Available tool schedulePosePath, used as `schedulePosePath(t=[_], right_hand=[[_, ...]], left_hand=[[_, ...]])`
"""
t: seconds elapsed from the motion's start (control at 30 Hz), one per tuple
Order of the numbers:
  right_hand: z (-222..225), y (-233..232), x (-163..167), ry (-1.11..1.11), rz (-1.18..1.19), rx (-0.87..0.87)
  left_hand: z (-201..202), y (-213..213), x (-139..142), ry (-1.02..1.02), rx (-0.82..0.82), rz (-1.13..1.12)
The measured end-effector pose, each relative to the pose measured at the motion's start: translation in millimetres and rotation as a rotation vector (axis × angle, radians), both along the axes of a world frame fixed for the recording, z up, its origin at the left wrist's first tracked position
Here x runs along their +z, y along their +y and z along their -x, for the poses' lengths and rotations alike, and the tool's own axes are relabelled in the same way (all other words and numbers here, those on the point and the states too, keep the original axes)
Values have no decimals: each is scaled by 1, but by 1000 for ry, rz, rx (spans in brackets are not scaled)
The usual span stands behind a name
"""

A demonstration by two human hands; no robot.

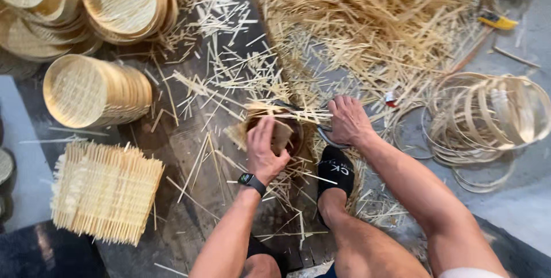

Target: The person sits on the floor of a bamboo workshop assembling round bamboo steamer baskets. They trim bamboo strips with scissors, fit a woven bamboo mat into a rim, press a wooden form into the rim to shape it, and set finished baskets onto stacks.

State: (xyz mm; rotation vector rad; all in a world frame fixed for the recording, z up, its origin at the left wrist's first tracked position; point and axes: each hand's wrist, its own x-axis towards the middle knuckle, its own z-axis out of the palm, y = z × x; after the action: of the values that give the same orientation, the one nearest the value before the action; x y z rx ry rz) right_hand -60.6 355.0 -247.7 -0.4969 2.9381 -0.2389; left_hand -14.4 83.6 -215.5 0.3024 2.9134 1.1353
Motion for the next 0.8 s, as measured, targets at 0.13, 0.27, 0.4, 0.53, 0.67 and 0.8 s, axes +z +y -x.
schedulePosePath(t=[0.13, 0.27, 0.4, 0.53, 0.67, 0.8], right_hand=[[13, -8, 17, -433, -185, -71], [13, 6, 18, -304, -209, -4], [12, -7, 7, -139, -137, 31], [14, -9, 6, -447, -214, -15], [10, 11, 12, -239, -180, 68], [11, -4, 1, -171, -159, 82]], left_hand=[[5, -8, 6, -96, -54, -47], [7, -7, 13, -135, -73, -131], [11, -10, 15, -149, -164, -117], [17, -22, 14, -190, -270, -75], [20, -26, 10, -232, -359, -27], [27, -28, 11, -230, -420, -7]])
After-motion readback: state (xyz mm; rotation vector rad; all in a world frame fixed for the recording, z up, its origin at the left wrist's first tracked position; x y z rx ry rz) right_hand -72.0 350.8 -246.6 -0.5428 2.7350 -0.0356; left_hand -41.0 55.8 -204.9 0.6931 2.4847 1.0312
